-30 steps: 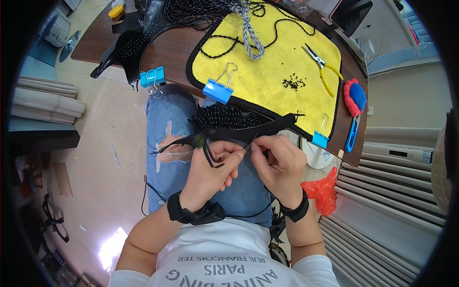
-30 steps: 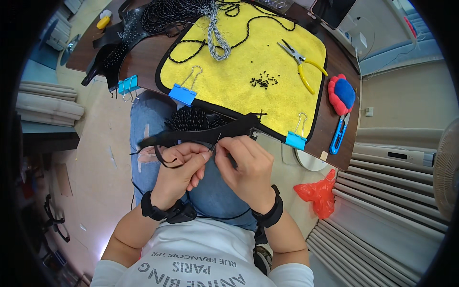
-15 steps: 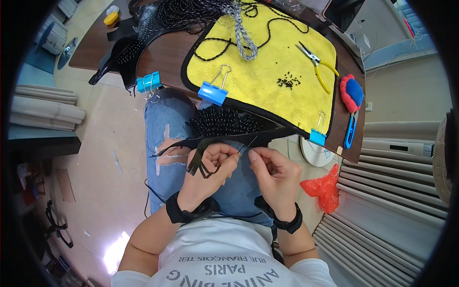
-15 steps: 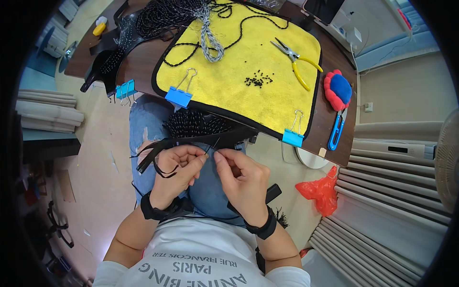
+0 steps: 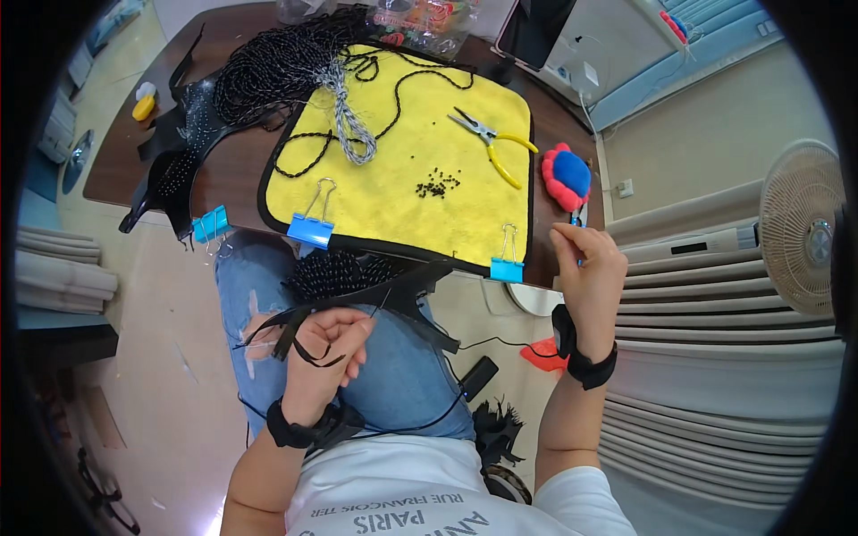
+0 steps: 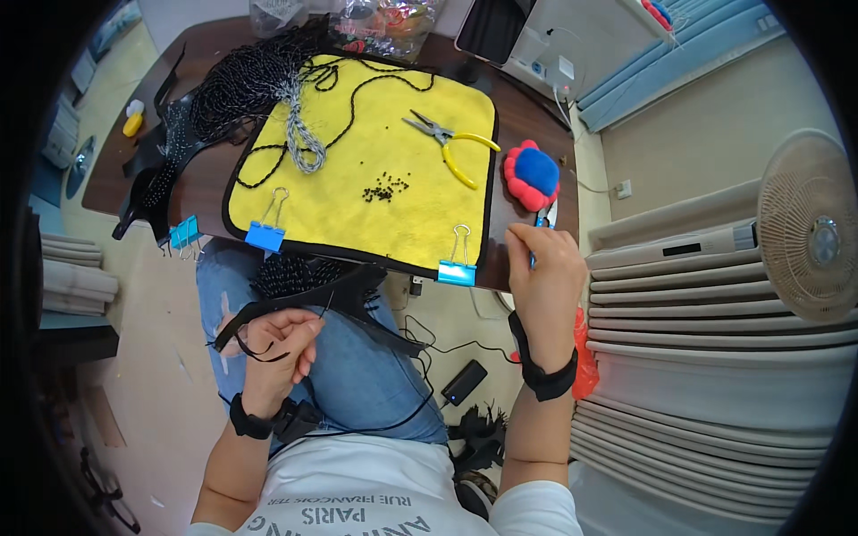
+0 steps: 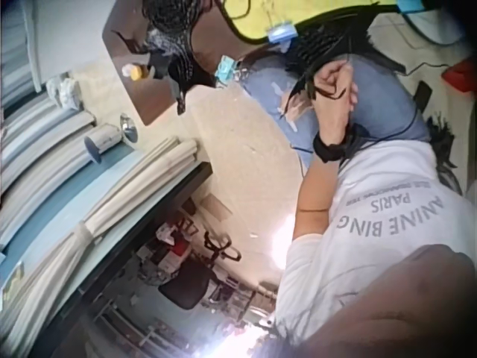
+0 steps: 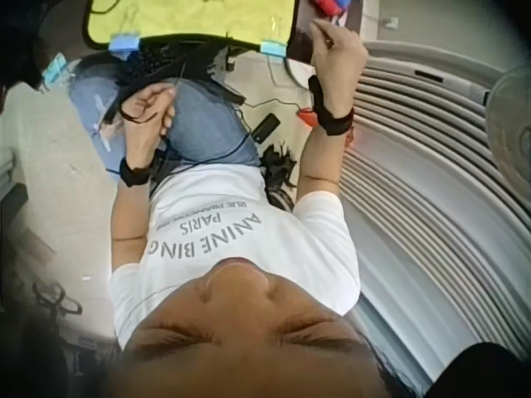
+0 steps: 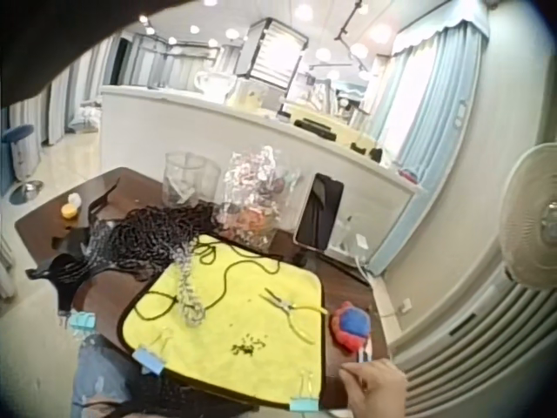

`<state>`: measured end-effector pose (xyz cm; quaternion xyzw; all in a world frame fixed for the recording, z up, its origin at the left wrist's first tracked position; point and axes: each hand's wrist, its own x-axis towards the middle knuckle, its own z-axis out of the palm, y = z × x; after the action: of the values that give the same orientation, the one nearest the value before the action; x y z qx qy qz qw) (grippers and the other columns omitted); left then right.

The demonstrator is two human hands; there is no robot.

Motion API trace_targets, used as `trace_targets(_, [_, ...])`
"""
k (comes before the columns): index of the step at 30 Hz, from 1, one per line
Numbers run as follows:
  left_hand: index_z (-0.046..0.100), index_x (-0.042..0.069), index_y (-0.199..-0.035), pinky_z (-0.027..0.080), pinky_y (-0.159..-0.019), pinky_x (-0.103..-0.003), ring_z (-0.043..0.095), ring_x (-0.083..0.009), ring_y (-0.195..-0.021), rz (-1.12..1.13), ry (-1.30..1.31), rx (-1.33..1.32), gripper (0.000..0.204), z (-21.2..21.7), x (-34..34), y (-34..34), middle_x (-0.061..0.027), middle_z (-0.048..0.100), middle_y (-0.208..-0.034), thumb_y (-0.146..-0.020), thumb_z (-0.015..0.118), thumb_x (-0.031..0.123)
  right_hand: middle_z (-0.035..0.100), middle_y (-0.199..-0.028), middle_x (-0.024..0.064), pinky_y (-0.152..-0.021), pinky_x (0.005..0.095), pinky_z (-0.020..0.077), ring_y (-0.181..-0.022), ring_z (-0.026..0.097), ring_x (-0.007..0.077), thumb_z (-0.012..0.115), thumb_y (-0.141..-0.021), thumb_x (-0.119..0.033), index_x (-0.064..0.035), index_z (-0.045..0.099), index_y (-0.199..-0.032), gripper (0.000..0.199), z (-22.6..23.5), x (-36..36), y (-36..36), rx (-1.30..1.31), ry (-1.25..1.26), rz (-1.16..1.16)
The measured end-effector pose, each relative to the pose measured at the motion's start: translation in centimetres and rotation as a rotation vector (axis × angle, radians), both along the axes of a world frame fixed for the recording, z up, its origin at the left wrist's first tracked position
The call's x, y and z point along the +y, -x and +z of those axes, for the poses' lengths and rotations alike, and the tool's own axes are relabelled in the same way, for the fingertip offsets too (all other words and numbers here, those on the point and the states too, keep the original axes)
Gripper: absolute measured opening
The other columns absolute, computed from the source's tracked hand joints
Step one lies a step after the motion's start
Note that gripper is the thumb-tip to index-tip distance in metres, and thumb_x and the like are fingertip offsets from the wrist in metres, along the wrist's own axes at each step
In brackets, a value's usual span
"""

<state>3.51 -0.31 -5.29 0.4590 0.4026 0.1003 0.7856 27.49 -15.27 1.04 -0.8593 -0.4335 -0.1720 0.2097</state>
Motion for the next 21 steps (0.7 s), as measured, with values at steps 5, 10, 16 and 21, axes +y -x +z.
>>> trace_targets(5, [0.062,-0.001,-0.087,0.033,-0.034,-0.015,0.046,-0.0029,-0.040,-0.050,-0.076,0.002,0.010,-0.2,-0.2,0.0,-0.0006,0.056,-0.057,-0.084,0.063,0.008,0.063,-0.073,0.0125,-0.059,0.0307,0.0452,-0.064,0.057,0.0246,0.066,-0.076,-0.005,-0.0017,0.067,-0.085,0.010,0.9,1.7,0.4,0.075,0.019,0.093])
trace_targets(10, [0.063,-0.001,-0.088,0.032,-0.034,-0.015,0.045,-0.0026,-0.040,-0.026,-0.118,-0.058,0.010,0.0,-0.2,0.2,-0.0001,0.056,-0.057,-0.084,0.063,0.008,0.063,-0.073,0.0133,-0.059,0.0323,0.0456,-0.066,0.058,0.0269,0.066,-0.076,-0.007,-0.0018,0.068,-0.085,0.011,4.2,2.9,-3.2,0.024,0.048,0.111])
trace_targets(16, [0.063,-0.001,-0.088,0.031,-0.034,-0.015,0.044,-0.0018,-0.040,0.056,-0.021,-0.109,0.010,-0.5,-0.3,0.4,0.0010,0.054,-0.057,-0.084,0.064,0.008,0.062,-0.071,0.0179,-0.061,0.0427,0.0459,-0.068,0.059,0.0353,0.064,-0.078,-0.016,0.0023,0.062,-0.071,0.020,5.4,6.5,-6.9,-0.014,0.550,0.313])
trace_targets(21, [0.063,0.000,-0.088,0.031,-0.035,-0.015,0.044,-0.0018,-0.040,0.093,-0.083,-0.088,0.009,-0.5,-0.2,0.7,0.0011,0.054,-0.057,-0.084,0.064,0.008,0.060,-0.068,0.0186,-0.061,0.0477,0.0451,-0.067,0.059,0.0370,0.062,-0.078,-0.014,0.0004,0.060,-0.073,0.015,4.6,1.2,-5.9,-0.053,0.635,0.084])
